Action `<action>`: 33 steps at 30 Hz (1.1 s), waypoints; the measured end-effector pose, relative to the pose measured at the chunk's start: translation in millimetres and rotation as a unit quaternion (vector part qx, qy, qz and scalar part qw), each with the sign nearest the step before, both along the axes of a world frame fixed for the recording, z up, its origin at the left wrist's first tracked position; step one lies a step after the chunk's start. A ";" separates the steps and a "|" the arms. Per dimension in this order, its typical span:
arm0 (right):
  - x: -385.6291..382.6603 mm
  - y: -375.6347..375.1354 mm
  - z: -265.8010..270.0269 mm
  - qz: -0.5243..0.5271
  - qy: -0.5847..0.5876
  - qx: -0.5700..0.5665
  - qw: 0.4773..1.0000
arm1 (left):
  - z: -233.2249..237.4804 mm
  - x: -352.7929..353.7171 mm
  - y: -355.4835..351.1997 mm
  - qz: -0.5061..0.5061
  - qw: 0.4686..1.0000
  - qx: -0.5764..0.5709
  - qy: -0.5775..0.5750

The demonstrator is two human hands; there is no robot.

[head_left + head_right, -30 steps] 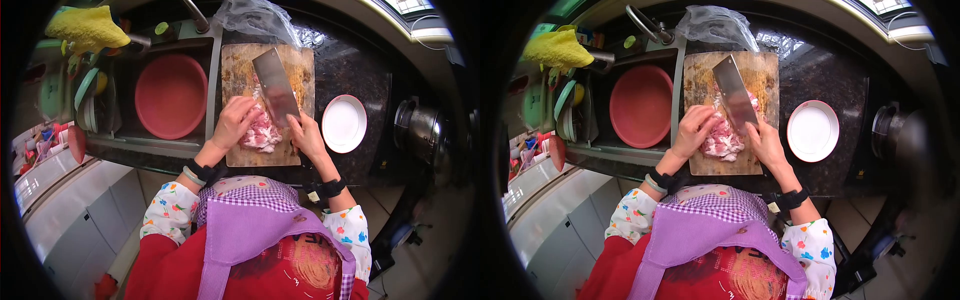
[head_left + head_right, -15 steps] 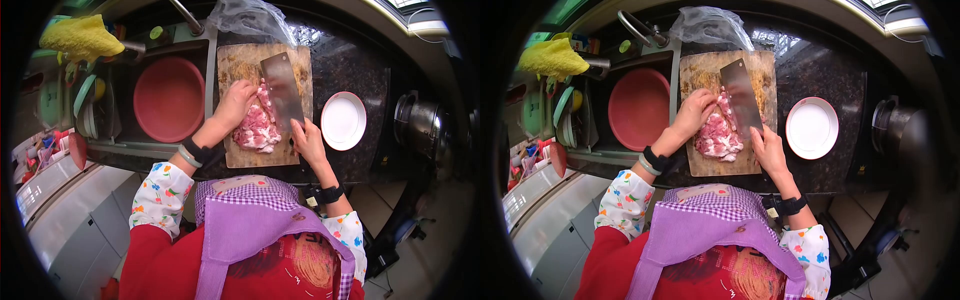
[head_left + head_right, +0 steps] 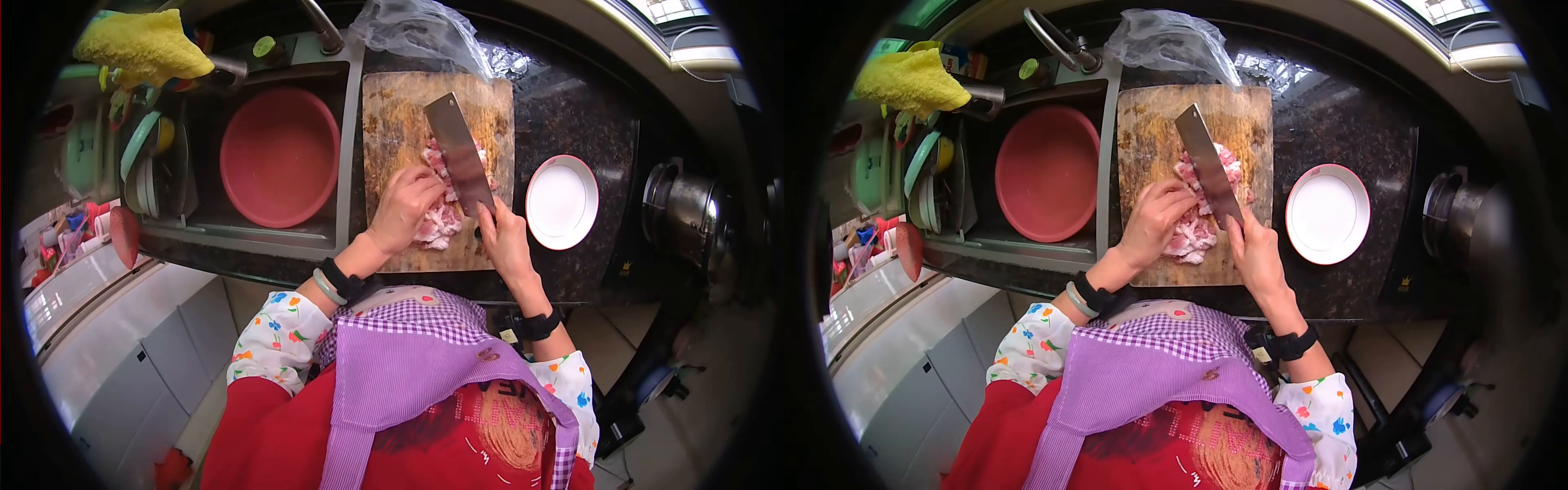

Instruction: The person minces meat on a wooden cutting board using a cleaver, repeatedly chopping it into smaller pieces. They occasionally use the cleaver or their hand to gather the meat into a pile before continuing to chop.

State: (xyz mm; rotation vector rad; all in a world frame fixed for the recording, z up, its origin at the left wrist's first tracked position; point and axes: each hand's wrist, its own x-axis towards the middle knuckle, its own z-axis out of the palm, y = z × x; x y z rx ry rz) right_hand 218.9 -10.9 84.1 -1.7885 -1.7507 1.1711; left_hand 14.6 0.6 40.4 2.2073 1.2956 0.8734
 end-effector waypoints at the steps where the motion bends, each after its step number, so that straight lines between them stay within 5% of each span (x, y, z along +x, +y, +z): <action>1: -0.2 -0.2 -0.8 -0.001 0.008 0.006 1.000 | -2.4 -5.2 2.4 -0.005 1.000 -0.003 -0.020; 4: -1.2 -1.2 -2.2 -0.006 0.015 0.011 1.000 | -4.3 -12.1 20.0 0.037 0.990 -0.074 -0.111; 17: -3.3 -5.2 20.7 0.044 0.009 0.013 0.999 | -2.5 2.5 0.0 0.085 0.993 -0.083 -0.008; 24: 3.7 -9.4 23.4 0.125 -0.040 0.022 0.991 | -5.0 -1.7 -7.1 0.101 0.994 -0.002 -0.028; 33: 0.7 -13.0 18.4 0.136 -0.089 -0.006 0.987 | -9.6 9.2 -0.7 0.136 0.988 -0.037 -0.063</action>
